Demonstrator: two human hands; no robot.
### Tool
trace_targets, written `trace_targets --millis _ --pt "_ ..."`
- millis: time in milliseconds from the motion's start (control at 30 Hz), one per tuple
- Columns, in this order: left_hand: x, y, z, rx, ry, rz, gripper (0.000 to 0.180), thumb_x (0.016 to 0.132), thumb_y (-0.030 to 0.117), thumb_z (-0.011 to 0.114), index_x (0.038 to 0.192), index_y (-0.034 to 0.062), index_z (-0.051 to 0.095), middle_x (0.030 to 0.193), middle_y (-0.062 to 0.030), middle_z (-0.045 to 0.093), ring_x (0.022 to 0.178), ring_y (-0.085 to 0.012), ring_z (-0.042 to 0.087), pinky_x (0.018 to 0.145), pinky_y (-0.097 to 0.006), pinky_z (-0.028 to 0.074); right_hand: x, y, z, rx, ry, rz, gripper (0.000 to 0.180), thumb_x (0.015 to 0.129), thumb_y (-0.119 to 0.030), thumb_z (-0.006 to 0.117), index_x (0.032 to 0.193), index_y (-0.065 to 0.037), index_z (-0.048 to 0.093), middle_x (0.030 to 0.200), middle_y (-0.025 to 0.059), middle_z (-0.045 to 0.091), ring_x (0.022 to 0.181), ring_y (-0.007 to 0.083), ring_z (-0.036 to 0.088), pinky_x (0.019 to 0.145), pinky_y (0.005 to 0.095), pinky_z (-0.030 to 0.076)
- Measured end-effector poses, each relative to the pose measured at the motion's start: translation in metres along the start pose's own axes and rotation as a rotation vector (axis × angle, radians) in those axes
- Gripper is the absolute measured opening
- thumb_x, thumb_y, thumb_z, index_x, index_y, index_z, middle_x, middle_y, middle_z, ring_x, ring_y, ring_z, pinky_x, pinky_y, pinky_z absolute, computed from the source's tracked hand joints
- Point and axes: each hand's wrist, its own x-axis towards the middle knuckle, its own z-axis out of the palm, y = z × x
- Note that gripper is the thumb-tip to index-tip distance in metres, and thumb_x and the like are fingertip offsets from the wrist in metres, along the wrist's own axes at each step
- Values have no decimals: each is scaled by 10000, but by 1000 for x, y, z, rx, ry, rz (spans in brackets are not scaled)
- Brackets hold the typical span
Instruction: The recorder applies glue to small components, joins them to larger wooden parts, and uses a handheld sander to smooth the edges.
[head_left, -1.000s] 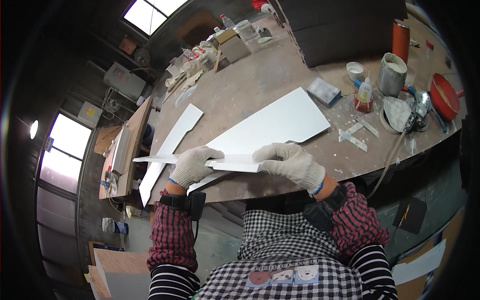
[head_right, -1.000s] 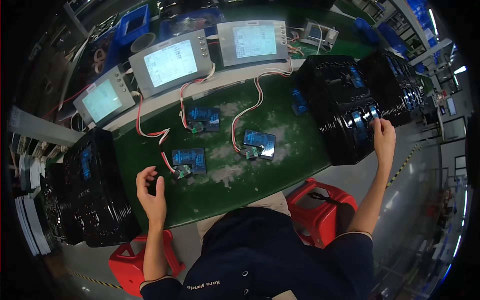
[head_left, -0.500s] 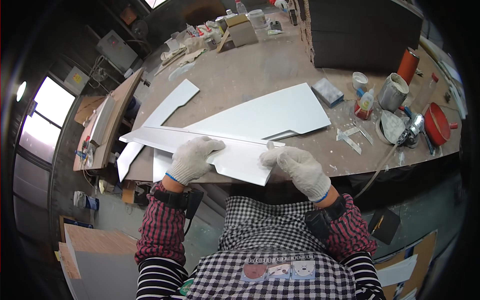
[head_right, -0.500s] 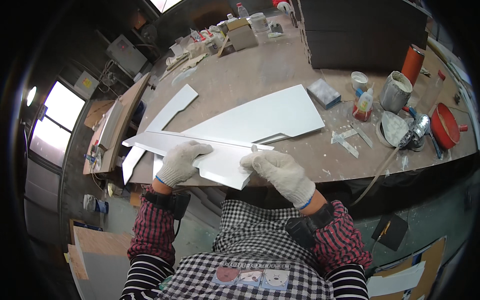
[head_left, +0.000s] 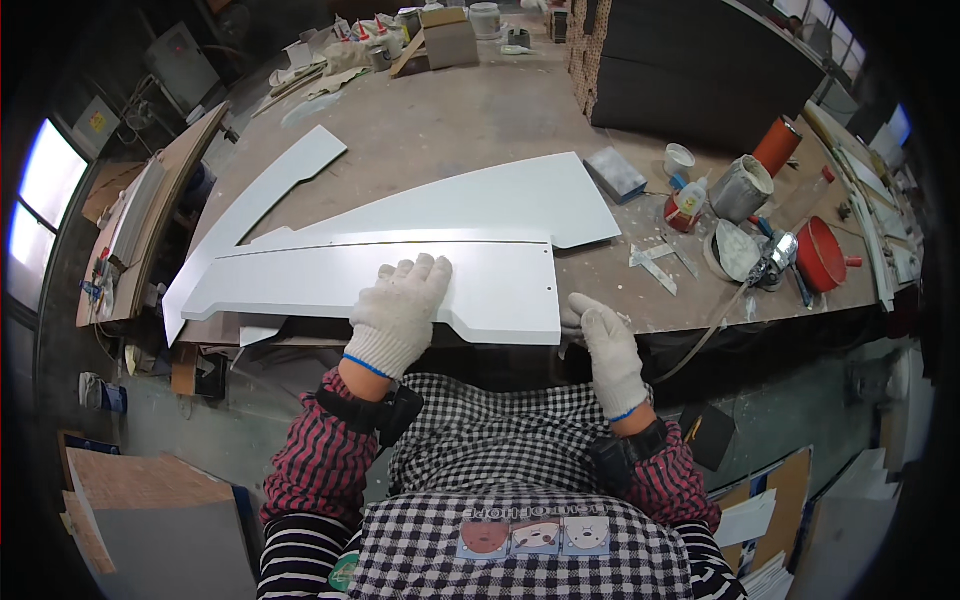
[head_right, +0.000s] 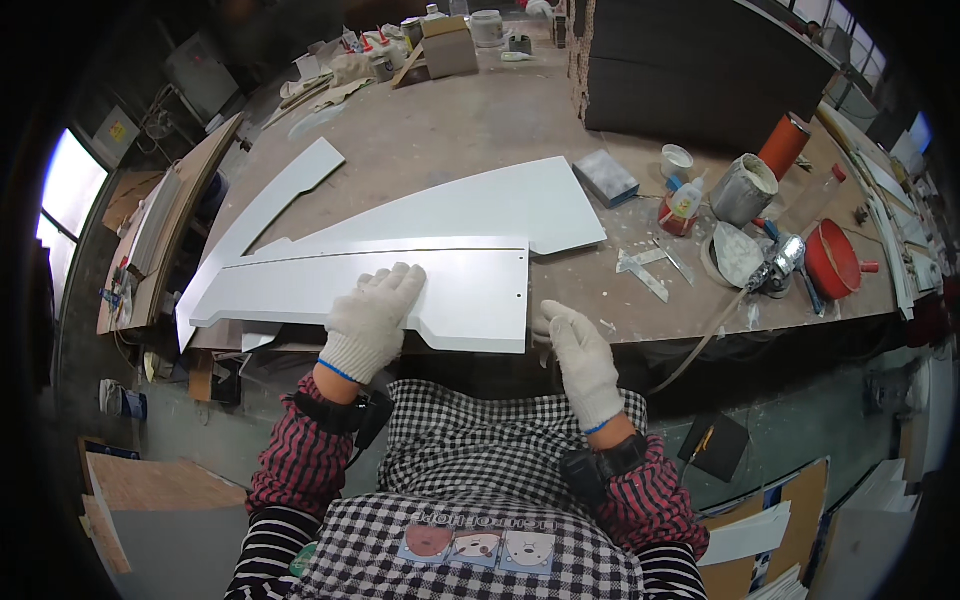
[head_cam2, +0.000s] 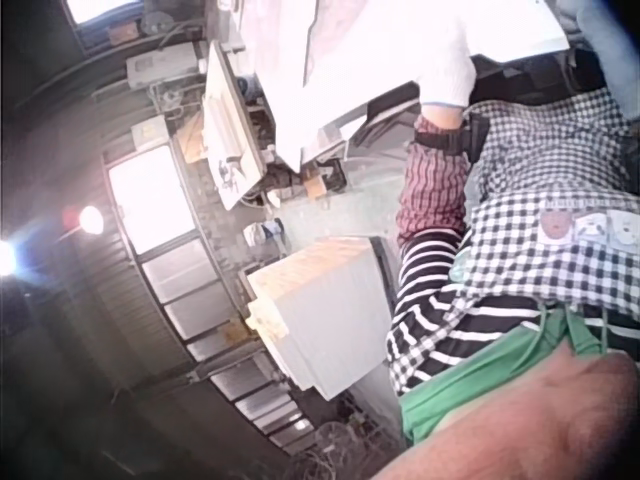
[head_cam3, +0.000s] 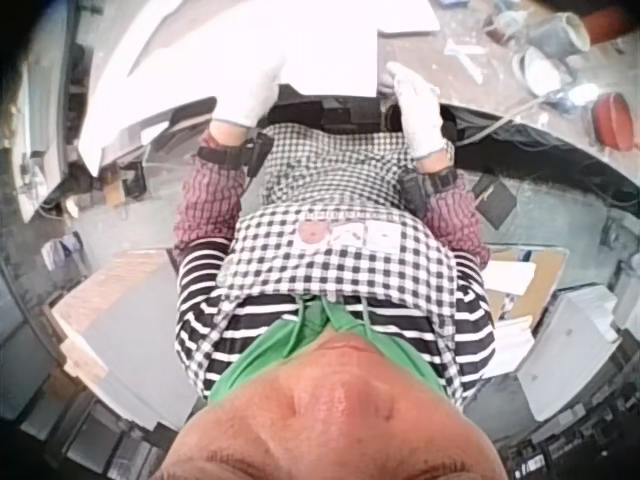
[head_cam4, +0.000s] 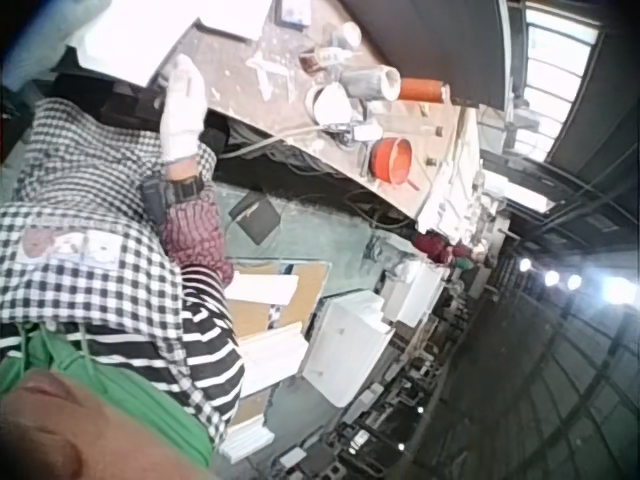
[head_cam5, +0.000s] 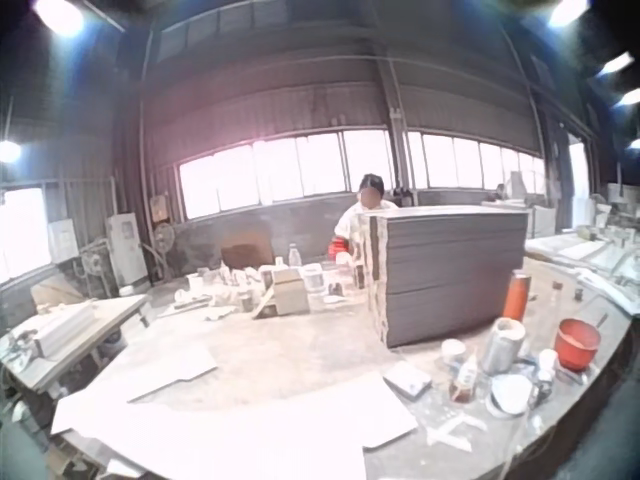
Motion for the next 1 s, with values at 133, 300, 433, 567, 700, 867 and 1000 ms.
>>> trace_targets --millis 133,300,433,567,700,867,1000 --pt "0 0 1 -16 28 11 440 830 40 579 1259 101 505 1179 -77 596 1044 -336 617 738 -436 578 -5 -6 12 -35 -74 0 545 1019 -167 565 1478 55 372 1147 107 658 977 120 613 861 271 505" --pt "2 1 0 -1 46 33 420 830 53 582 1242 93 508 1160 -80 597 1031 -330 622 743 -433 575 -8 -10 36 -157 -62 -59 685 959 -129 616 1535 24 279 1026 62 637 871 89 572 804 244 495" --pt "3 1 2 -1 42 25 426 823 50 583 1241 91 507 1164 -82 601 1008 -334 631 746 -440 571 -15 -9 26 -235 6 -38 658 977 -153 599 1526 38 293 1024 73 646 877 94 586 808 254 503" --pt "8 -2 -7 7 -8 22 450 808 34 582 1247 100 508 1139 -84 614 994 -334 643 753 -433 566 -15 0 5 -145 123 37 598 1004 -170 554 1499 74 324 1023 92 666 922 130 633 853 277 533" --pt "17 -6 -20 33 -74 41 469 795 35 588 1251 106 507 1148 -90 631 999 -330 659 767 -441 560 -23 7 4 -154 81 58 519 1018 -101 498 1487 66 352 1067 123 660 923 145 645 839 279 547" --pt "23 -8 -33 9 -157 34 406 807 57 601 1206 89 536 1145 -109 654 1005 -331 681 793 -460 554 -24 13 12 -83 48 62 499 1009 -92 502 1456 93 382 1040 120 665 893 121 644 826 258 550" --pt "27 -10 -36 -16 -153 58 396 794 55 596 1187 85 547 1135 -121 660 1016 -335 675 791 -471 544 -22 17 8 -124 31 77 507 993 -88 509 1454 91 393 1028 114 669 881 117 647 822 252 551"
